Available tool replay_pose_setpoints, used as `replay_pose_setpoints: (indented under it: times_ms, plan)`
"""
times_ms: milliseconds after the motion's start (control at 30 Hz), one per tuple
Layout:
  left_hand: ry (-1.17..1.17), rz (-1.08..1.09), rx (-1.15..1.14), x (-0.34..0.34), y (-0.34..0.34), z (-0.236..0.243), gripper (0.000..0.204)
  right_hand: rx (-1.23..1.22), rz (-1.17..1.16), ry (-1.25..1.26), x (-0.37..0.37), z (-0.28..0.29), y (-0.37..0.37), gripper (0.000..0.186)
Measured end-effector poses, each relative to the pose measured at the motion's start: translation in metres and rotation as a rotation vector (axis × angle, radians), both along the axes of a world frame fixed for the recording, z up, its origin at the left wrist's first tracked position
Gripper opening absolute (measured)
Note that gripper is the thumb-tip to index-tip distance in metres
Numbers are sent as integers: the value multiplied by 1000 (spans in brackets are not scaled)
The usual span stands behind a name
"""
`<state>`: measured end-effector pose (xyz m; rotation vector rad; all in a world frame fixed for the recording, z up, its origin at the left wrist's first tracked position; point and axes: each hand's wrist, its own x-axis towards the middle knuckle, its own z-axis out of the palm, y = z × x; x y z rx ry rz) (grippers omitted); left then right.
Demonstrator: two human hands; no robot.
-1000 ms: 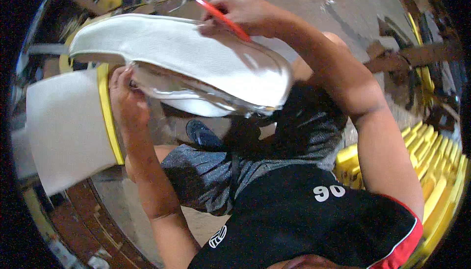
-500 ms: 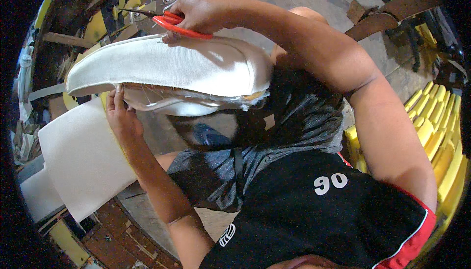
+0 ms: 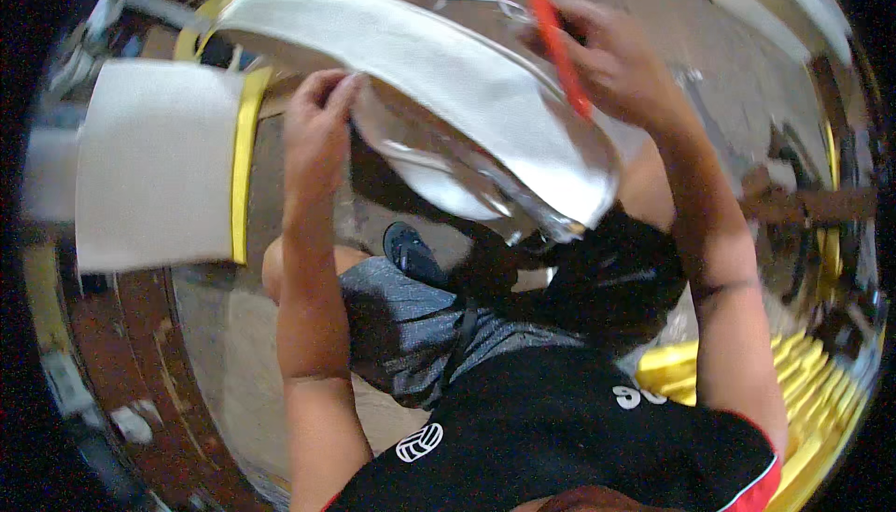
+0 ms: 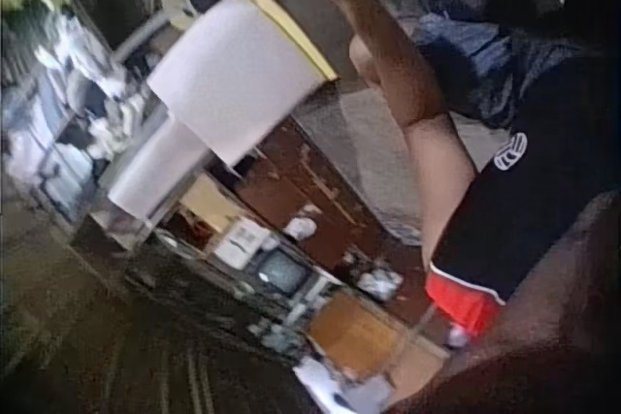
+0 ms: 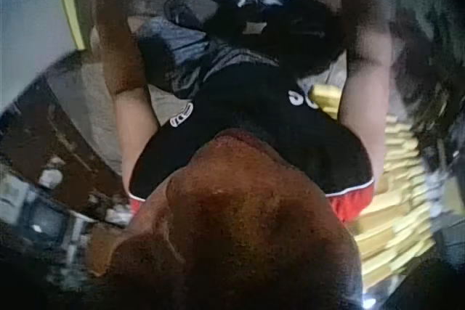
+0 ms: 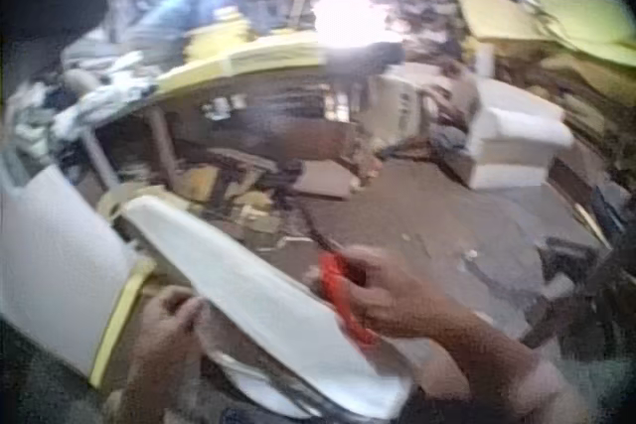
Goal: The person uses red-handled scissors to cut the fabric covering a white upholstered chair part. They hold the chair part with one hand and carefully cut along the edge with the other, removing excess fabric.
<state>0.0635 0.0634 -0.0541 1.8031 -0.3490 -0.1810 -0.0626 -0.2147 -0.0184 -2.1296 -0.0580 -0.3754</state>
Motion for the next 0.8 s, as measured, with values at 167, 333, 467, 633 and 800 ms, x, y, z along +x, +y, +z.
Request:
replay_pose_setpoints:
  times_ms: [167, 333, 467, 633, 800]
  plan:
    - [137, -59, -186, 10, 15, -15, 18, 380, 270, 427, -1, 36, 66, 57]
    - [216, -61, -240, 8, 18, -10, 16, 402, 213, 692, 17, 25, 93, 61]
    - [250, -120, -302, 3, 12, -4, 15, 424, 121, 786, 9, 25, 91, 48]
    - [128, -80, -218, -1, 11, -12, 21, 307, 175, 795, 9, 24, 82, 50]
    - [-42, -43, -71, 0, 11, -19, 26, 302, 203, 738, 10, 16, 75, 56]
